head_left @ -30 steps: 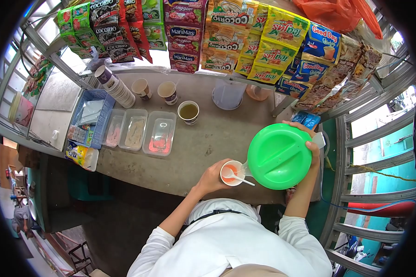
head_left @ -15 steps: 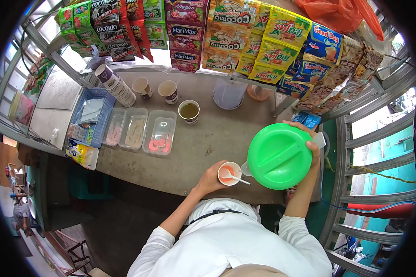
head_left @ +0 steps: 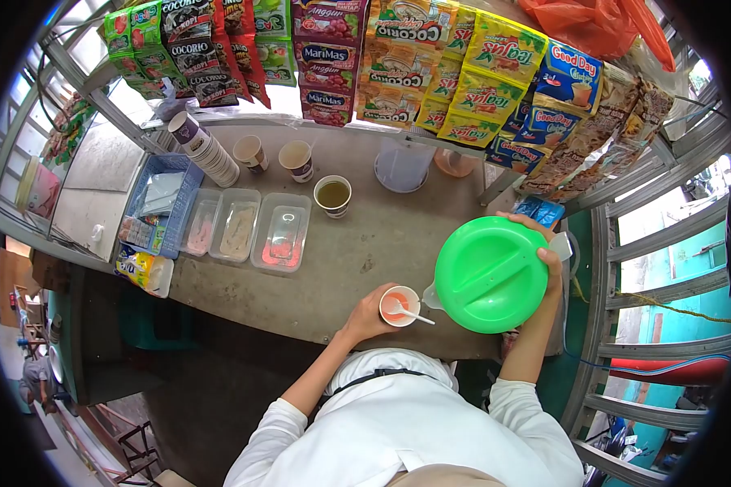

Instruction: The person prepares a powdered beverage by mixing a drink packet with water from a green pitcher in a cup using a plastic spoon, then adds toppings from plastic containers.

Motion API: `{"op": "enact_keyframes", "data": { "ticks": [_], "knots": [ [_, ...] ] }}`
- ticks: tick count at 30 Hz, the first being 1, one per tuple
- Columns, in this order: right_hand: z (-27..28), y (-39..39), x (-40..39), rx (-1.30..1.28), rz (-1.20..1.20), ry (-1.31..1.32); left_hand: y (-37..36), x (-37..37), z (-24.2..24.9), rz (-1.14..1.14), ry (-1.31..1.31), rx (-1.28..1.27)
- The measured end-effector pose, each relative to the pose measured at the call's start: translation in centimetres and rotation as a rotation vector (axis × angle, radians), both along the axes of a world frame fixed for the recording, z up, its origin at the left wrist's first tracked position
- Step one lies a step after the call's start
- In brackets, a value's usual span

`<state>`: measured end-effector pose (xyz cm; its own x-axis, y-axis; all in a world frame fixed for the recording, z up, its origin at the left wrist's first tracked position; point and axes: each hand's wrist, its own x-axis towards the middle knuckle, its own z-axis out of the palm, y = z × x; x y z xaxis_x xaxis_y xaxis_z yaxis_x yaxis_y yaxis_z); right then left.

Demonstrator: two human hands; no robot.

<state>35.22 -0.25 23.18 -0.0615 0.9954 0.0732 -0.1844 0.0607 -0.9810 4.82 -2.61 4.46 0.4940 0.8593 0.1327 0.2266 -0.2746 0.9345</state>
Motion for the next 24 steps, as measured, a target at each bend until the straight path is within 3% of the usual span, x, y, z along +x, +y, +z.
{"op": "enact_keyframes", "data": {
  "ticks": [24],
  "knots": [
    [-0.36, 0.01, 0.08, 0.044, 0.021, -0.010, 0.07, 0.22, 0.51, -0.001, 0.006, 0.054]
  ]
}}
